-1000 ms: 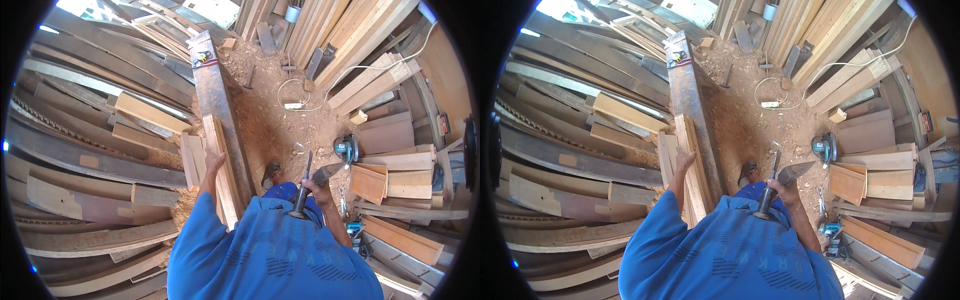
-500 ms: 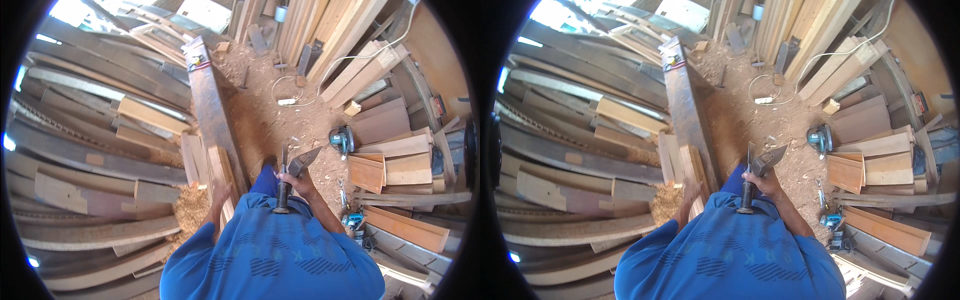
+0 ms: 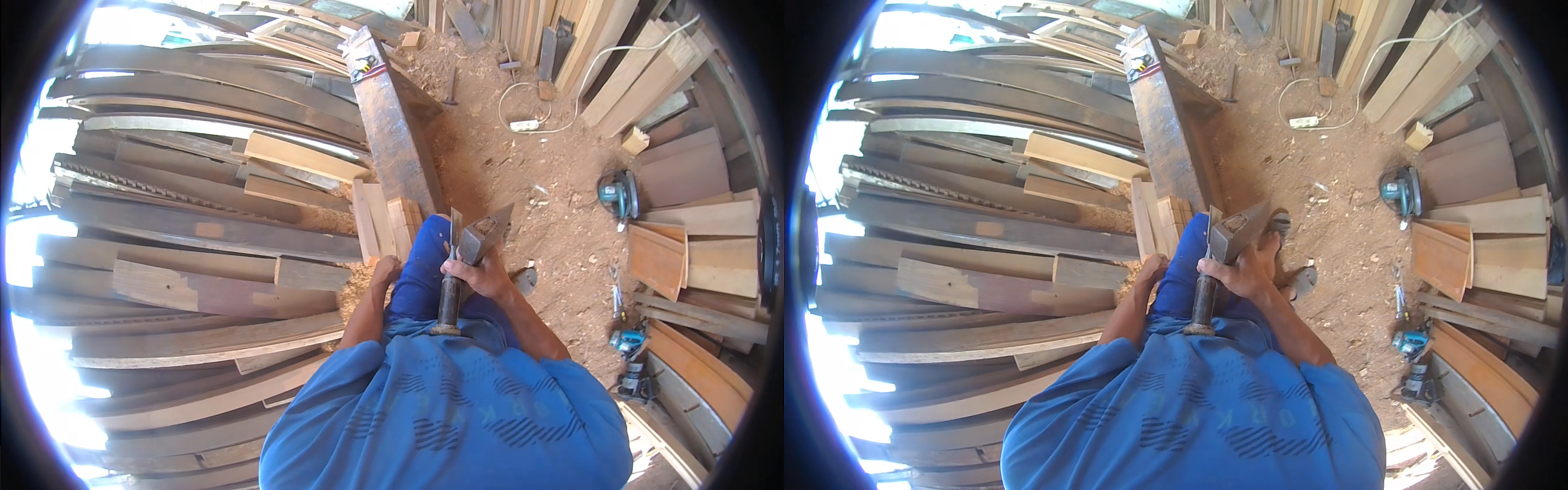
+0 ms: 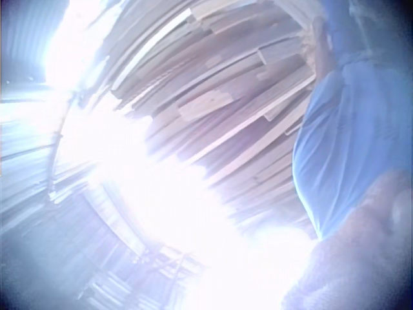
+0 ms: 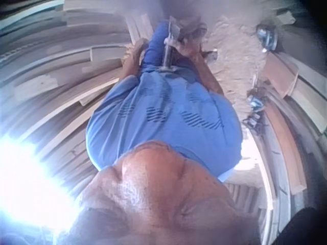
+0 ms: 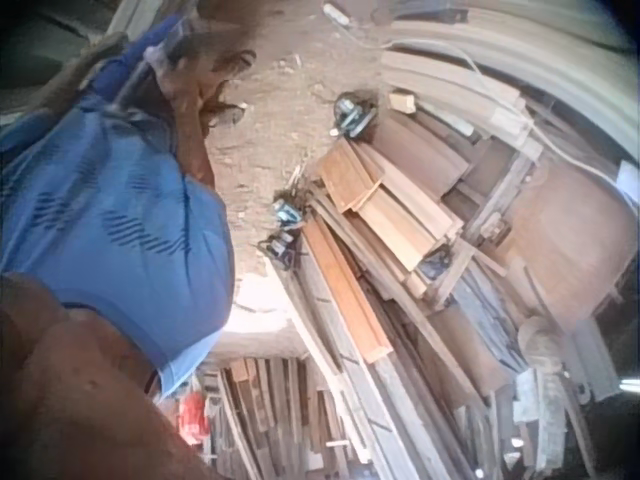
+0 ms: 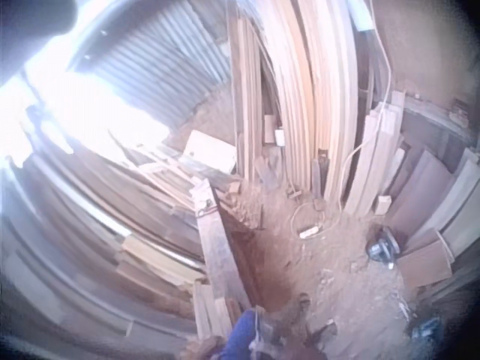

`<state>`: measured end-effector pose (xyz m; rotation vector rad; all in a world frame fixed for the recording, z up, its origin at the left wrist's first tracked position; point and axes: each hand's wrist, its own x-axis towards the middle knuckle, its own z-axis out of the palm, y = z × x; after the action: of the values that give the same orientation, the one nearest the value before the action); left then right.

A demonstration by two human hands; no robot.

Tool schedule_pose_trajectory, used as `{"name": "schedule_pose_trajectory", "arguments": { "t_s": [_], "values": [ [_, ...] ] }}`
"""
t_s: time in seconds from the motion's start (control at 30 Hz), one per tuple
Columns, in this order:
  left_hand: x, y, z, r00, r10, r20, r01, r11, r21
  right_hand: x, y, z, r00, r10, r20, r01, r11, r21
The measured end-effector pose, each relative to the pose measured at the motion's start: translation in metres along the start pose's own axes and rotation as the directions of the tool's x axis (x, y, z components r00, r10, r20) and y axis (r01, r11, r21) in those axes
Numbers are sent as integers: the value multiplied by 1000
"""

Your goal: The person repositions wooden planks by hand and shapes joints into the wood by striking a chisel with an axe.

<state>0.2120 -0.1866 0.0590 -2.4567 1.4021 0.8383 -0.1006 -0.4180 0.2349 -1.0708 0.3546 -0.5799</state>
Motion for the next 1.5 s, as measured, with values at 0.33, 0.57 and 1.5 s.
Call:
{"name": "schedule_pose_trajectory", "arguments": {
  "t_s": [0.33, 0.57, 1.5],
  "values": [
    [-5, 14, -16, 960, -249, 131, 281, 867, -411, 1, 22, 25, 972, 138, -191, -151, 987, -51],
    [-78, 149, -124, 655, 305, -692, -668, 662, -340, 13, 19, 35, 914, 193, -358, -251, 960, -122],
    [53, 80, -211, 669, 73, -740, -727, 272, -630, 60, -107, 166, 758, -597, -263, 418, 754, -508]
  ]
}}
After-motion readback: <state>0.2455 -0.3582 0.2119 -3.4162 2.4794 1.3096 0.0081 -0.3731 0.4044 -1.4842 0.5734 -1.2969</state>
